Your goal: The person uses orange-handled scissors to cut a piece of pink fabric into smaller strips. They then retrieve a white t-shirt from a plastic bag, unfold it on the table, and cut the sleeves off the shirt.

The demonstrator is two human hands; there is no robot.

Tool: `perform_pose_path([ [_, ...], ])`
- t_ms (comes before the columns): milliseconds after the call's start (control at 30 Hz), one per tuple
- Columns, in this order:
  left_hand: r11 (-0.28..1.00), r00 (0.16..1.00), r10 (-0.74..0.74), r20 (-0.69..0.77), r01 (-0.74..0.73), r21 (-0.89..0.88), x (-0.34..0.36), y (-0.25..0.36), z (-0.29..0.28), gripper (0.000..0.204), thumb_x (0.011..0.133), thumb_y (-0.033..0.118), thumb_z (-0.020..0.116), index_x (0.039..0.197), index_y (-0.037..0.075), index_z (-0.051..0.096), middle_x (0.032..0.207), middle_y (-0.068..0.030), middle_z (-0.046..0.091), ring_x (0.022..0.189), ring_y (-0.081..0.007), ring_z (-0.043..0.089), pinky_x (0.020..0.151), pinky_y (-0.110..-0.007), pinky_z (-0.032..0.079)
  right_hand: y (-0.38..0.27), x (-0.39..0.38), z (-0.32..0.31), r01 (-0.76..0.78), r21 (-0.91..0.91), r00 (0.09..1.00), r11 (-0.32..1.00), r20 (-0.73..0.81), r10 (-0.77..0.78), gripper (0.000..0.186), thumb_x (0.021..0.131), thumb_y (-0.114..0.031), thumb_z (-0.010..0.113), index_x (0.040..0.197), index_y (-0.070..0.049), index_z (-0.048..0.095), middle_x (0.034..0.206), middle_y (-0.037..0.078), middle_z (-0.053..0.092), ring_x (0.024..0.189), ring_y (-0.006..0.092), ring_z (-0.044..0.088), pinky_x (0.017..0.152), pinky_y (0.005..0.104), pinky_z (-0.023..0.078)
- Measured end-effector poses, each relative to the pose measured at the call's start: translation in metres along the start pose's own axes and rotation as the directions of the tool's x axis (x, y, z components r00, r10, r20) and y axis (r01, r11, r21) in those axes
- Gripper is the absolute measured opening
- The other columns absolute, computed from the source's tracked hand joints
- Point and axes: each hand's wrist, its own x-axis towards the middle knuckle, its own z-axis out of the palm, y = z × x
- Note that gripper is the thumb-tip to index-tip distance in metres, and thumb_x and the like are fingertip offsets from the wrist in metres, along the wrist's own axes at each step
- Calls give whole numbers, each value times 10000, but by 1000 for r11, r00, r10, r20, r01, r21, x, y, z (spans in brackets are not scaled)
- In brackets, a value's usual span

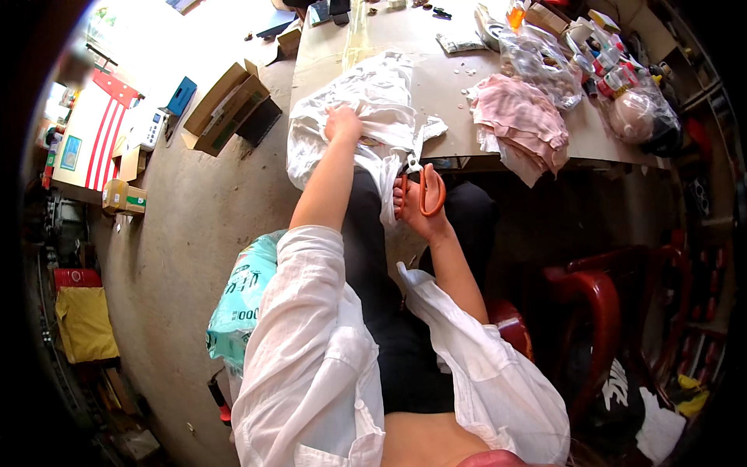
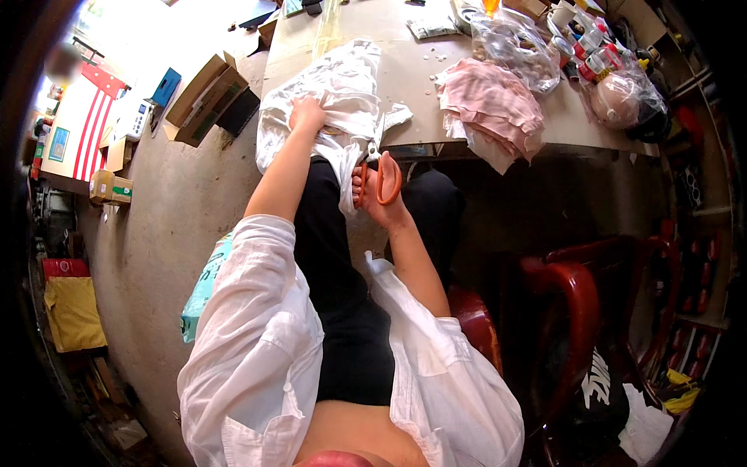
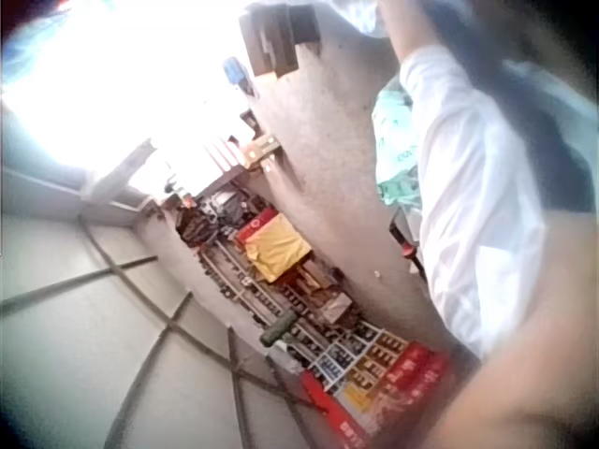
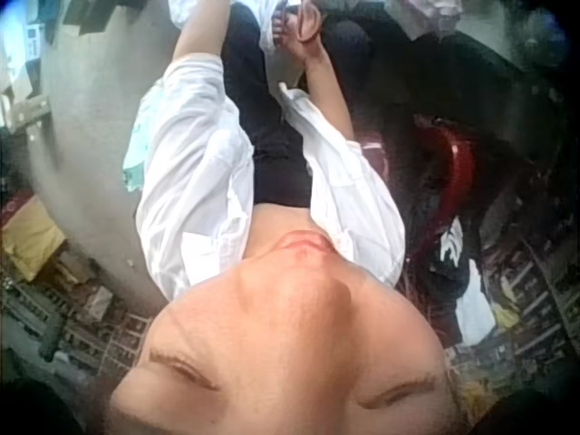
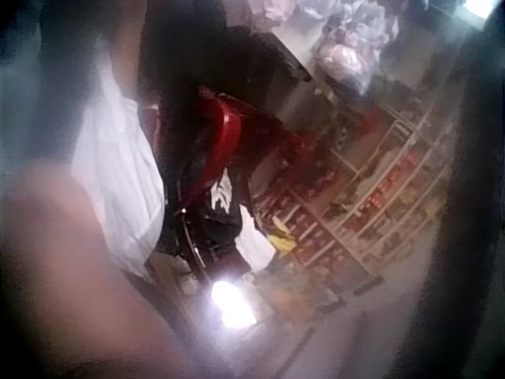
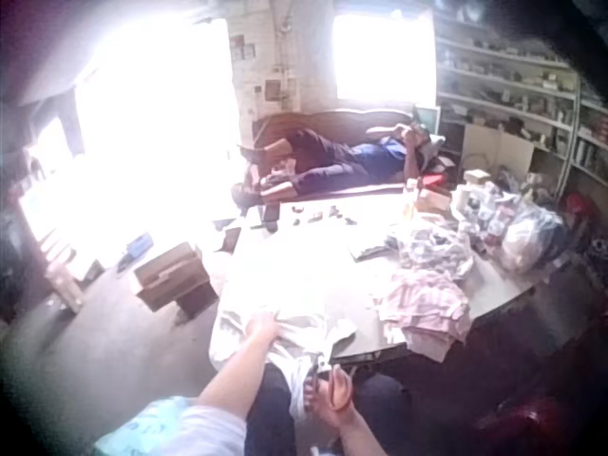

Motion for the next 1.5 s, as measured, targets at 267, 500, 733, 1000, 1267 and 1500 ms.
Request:
perform_pose_path([
  [267,454,534,846,9,-709,-539,-33,34,8,151,763,137,649,844,20,599,812,-159,622,824,-307,609,735,-395,490,3,3,-12,17,-42,1000,999,-9,-17,674,825,-770,357,899,-110,472,775,-13,465,652,129,461,620,244,399],
  [500,661,637,743,206,-649,-377,-12,20,29,371,670,308,721,780,-25,599,803,-182,628,829,-298,607,745,-377,488,5,1,-8,40,60,999,997,30,-41,685,818,-785,345,922,-118,458,790,-22,448,654,115,460,619,224,399],
  [733,622,521,781,345,-697,-356,-36,21,9,412,624,366,751,735,-7,615,831,-173,595,852,-299,578,773,-356,480,12,6,-8,149,-140,981,979,-100,-164,664,818,-796,314,894,-148,435,765,-33,428,650,95,436,597,221,373],
  [1000,493,479,839,260,-870,12,-51,32,25,199,661,188,668,660,-11,661,779,-184,614,874,-331,577,800,-400,486,9,6,-8,103,-59,991,993,-83,-107,680,794,-820,314,811,-147,403,694,-34,409,555,82,399,508,211,337],
  [1267,511,503,834,229,-859,24,-52,30,32,166,649,157,649,676,-5,668,779,-184,619,864,-324,589,803,-388,498,13,11,-7,65,-211,945,975,-300,-128,615,833,-767,343,662,-176,351,520,-81,293,378,55,261,359,195,239],
  [1500,536,541,808,234,-839,89,-65,39,20,145,661,136,630,710,10,685,867,-176,624,876,-339,588,803,-406,497,10,6,-10,134,-130,967,982,-198,-158,686,830,-782,303,762,-117,459,614,-30,408,495,102,410,501,236,400],
])
